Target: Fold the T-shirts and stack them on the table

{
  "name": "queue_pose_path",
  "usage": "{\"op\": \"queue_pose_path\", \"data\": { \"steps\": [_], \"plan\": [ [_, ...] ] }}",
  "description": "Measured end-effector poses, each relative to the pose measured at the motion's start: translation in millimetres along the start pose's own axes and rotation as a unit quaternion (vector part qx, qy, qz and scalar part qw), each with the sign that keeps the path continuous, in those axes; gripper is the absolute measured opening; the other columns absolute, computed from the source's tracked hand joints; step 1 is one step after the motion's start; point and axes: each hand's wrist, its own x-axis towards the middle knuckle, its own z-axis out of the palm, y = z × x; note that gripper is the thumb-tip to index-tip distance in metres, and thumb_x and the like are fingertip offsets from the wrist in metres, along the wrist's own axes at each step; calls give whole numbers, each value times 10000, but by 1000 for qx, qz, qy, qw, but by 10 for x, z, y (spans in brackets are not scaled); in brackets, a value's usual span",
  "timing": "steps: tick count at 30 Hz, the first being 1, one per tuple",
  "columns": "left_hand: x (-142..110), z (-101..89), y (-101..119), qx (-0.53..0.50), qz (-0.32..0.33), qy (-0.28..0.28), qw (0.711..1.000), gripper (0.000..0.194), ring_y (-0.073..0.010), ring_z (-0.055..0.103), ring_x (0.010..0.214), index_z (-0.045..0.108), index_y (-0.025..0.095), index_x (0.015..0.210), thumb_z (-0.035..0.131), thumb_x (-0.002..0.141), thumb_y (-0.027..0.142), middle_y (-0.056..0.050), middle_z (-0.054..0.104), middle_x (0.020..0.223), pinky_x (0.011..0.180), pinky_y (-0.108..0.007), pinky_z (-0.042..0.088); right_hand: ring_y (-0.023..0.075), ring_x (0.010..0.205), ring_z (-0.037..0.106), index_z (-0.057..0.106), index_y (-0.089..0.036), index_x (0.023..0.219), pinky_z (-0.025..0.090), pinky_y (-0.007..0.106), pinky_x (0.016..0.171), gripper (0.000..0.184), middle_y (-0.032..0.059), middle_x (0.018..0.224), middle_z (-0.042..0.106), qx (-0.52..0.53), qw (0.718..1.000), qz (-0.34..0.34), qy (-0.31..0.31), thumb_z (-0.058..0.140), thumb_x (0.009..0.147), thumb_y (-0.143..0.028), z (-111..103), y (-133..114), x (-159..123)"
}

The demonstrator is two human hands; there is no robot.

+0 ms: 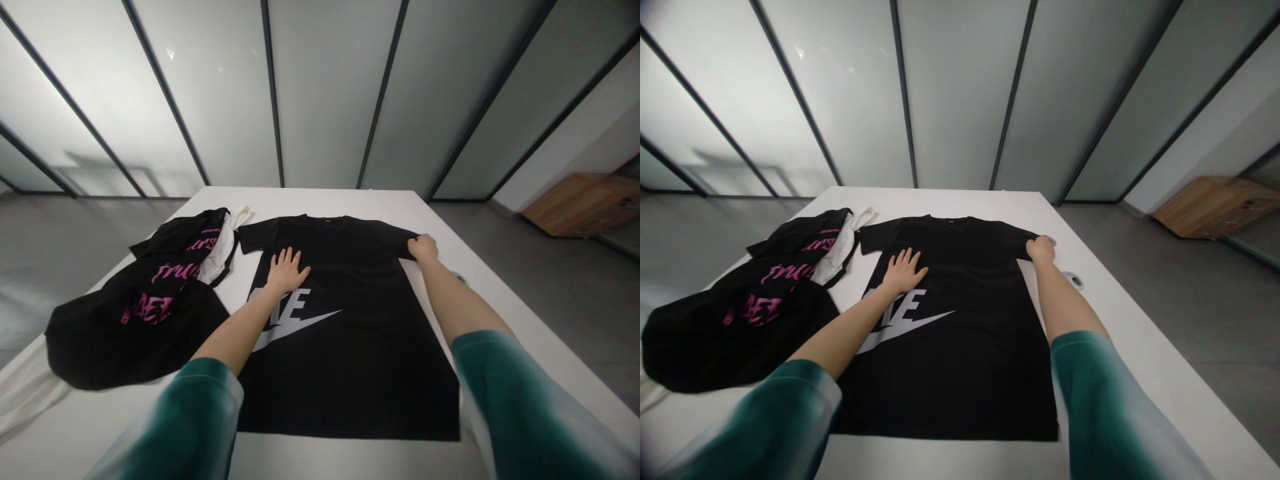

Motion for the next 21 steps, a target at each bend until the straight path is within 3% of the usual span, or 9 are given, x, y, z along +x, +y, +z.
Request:
{"op": "queue_pose_path", "data": {
  "steps": [7,11,15,21],
  "plan": [
    [8,15,-6,1,1,0,1000,766,-328,189,1496,300,175,1546,196,947,642,-144,225,1627,1177,-540,195,253,1051,621,576,-130,1279,479,358,913,529,136,1145,672,42,998,-40,37,512,755,-111,-148,-185,-26],
    [10,19,-6,2,0,-2,1000,766,-332,186,1496,300,175,1546,195,948,642,-140,219,1629,1178,-542,194,293,1126,594,608,-150,1290,462,411,945,483,152,1240,643,-15,988,-133,73,463,830,-157,-210,-435,-184],
    [6,16,-3,-2,-3,-2,1000,763,-328,185,1497,300,184,1547,201,946,643,-131,219,1630,1183,-531,186,296,1082,616,564,-165,1354,483,406,893,506,154,1298,614,-116,958,-260,35,424,868,-167,-212,-713,-387],
    [-2,5,4,-3,-1,0,1000,758,-332,192,1494,306,179,1544,210,948,637,-135,228,1627,1177,-539,190,303,1075,614,489,-166,1425,495,424,870,556,166,1353,582,-207,902,-377,-27,414,875,-142,-8,-929,-660]
  ]
}}
